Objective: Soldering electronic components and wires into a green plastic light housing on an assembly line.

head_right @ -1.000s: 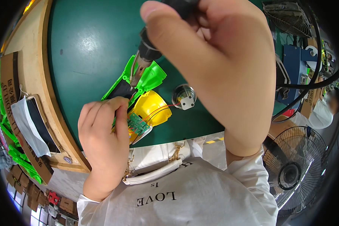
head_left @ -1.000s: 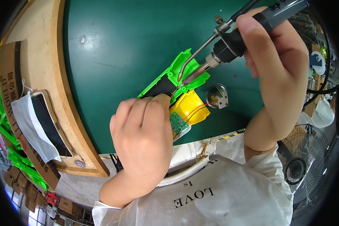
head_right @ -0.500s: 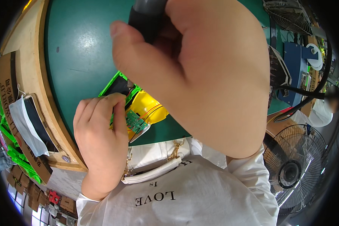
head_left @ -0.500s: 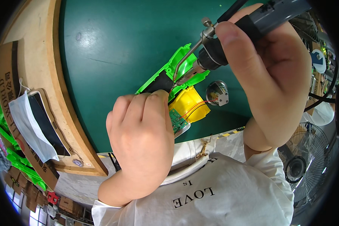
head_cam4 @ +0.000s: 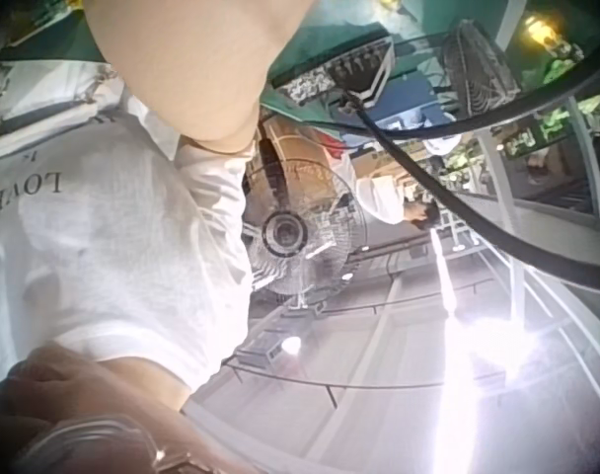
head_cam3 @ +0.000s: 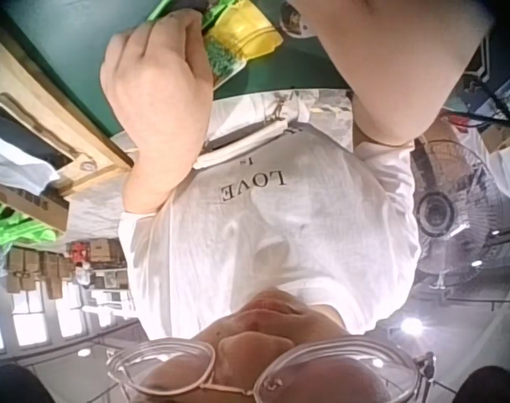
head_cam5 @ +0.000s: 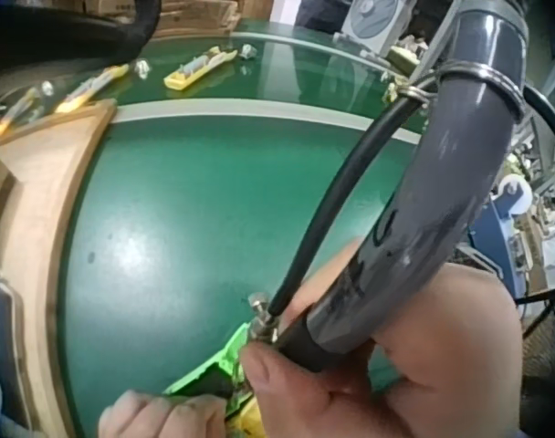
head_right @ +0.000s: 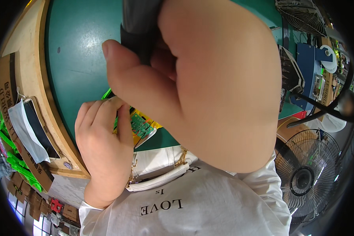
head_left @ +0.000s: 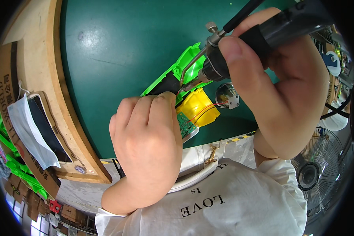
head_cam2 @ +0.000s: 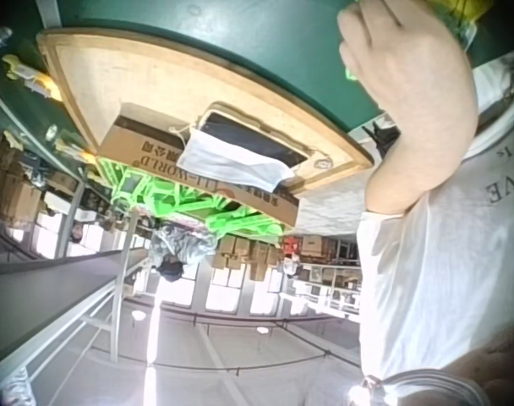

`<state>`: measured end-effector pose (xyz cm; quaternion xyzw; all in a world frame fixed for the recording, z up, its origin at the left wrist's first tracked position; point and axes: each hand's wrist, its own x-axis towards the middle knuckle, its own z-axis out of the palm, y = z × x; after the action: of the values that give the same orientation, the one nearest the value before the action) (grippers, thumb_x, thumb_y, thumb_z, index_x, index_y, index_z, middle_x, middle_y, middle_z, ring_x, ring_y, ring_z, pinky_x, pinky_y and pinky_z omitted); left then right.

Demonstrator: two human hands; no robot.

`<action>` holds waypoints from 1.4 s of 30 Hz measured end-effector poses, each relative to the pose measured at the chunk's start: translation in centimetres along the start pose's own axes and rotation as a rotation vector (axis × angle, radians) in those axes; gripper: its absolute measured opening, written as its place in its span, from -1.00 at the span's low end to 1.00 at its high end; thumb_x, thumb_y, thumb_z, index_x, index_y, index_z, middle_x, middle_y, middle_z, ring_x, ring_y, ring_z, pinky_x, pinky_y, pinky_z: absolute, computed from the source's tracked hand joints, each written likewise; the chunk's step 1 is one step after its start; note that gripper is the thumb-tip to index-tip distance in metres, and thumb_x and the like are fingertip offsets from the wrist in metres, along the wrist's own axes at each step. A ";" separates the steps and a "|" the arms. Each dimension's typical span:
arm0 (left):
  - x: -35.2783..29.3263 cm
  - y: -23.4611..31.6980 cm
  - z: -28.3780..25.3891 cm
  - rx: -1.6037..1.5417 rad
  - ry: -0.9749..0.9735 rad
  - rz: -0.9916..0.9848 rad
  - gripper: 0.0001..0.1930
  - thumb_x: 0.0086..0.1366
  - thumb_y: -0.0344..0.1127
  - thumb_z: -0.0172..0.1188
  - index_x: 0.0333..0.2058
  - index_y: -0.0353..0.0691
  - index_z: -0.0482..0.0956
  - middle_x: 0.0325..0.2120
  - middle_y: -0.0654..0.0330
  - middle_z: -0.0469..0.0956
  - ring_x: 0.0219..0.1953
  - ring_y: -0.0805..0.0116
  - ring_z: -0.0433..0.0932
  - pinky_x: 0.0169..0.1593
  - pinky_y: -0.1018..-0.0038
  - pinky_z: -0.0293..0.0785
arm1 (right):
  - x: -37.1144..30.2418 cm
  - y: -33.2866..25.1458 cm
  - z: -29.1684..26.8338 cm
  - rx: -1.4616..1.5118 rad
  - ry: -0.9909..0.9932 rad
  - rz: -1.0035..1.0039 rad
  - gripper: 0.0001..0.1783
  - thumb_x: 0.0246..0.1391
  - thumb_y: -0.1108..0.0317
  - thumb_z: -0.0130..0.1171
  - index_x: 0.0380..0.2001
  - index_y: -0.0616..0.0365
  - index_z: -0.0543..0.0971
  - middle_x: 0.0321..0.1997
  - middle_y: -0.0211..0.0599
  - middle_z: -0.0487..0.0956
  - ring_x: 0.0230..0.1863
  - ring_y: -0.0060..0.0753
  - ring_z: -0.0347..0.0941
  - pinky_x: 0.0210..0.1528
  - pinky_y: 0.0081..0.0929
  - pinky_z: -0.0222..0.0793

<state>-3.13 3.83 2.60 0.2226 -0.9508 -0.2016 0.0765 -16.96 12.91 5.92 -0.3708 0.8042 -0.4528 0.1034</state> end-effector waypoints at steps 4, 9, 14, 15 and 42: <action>0.1 0.0 -0.1 0.012 -0.008 -0.005 -0.85 -0.03 -0.45 0.26 -0.41 -0.19 0.55 -0.52 0.26 0.50 -0.39 0.29 0.46 -0.35 0.39 0.29 | -0.3 -1.0 -0.4 -0.044 -0.026 0.037 -0.86 0.08 0.47 0.14 -0.30 0.31 0.49 -0.44 -0.43 0.48 -0.50 -0.73 0.29 -0.40 -0.77 0.17; 0.0 0.0 -0.4 -0.027 -0.027 -0.006 -0.86 -0.03 -0.47 0.22 -0.42 -0.20 0.55 -0.53 0.25 0.49 -0.40 0.29 0.45 -0.35 0.40 0.28 | -1.3 0.2 -2.3 -0.091 0.008 -0.182 -0.83 0.07 0.47 0.11 -0.27 0.35 0.48 -0.37 -0.40 0.50 -0.47 -0.70 0.33 -0.39 -0.77 0.20; 0.0 -0.5 0.1 -0.040 0.025 0.019 -0.86 -0.06 -0.48 0.20 -0.43 -0.20 0.55 -0.55 0.28 0.48 -0.39 0.31 0.46 -0.37 0.40 0.28 | -2.0 -0.2 -2.7 -0.006 0.298 0.152 -0.69 0.18 0.34 -0.08 -0.22 0.43 0.47 -0.70 -0.46 0.36 -0.70 -0.73 0.17 -0.51 -0.64 0.22; -0.1 -0.4 0.0 -0.041 0.034 0.015 -0.86 -0.06 -0.48 0.20 -0.43 -0.20 0.55 -0.55 0.28 0.48 -0.39 0.31 0.46 -0.37 0.40 0.28 | -2.1 0.6 -3.3 0.070 0.302 0.180 -0.65 0.21 0.31 -0.15 -0.19 0.45 0.44 -0.80 -0.49 0.25 -0.77 -0.72 0.04 -0.54 -0.60 0.18; -1.1 -0.4 0.1 -0.264 0.052 -0.040 -0.88 0.05 -0.42 0.26 -0.38 -0.16 0.58 -0.45 0.30 0.55 -0.35 0.30 0.49 -0.29 0.36 0.29 | 0.8 7.9 -8.1 0.788 -0.178 -0.015 -0.53 0.07 0.13 0.17 -0.15 0.31 0.37 -0.43 -0.39 0.35 -0.34 -0.60 0.19 -0.33 -0.62 0.11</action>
<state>-2.05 4.05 2.29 0.2347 -0.9091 -0.3205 0.1258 -25.55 20.17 4.33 -0.3467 0.5541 -0.6933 0.3036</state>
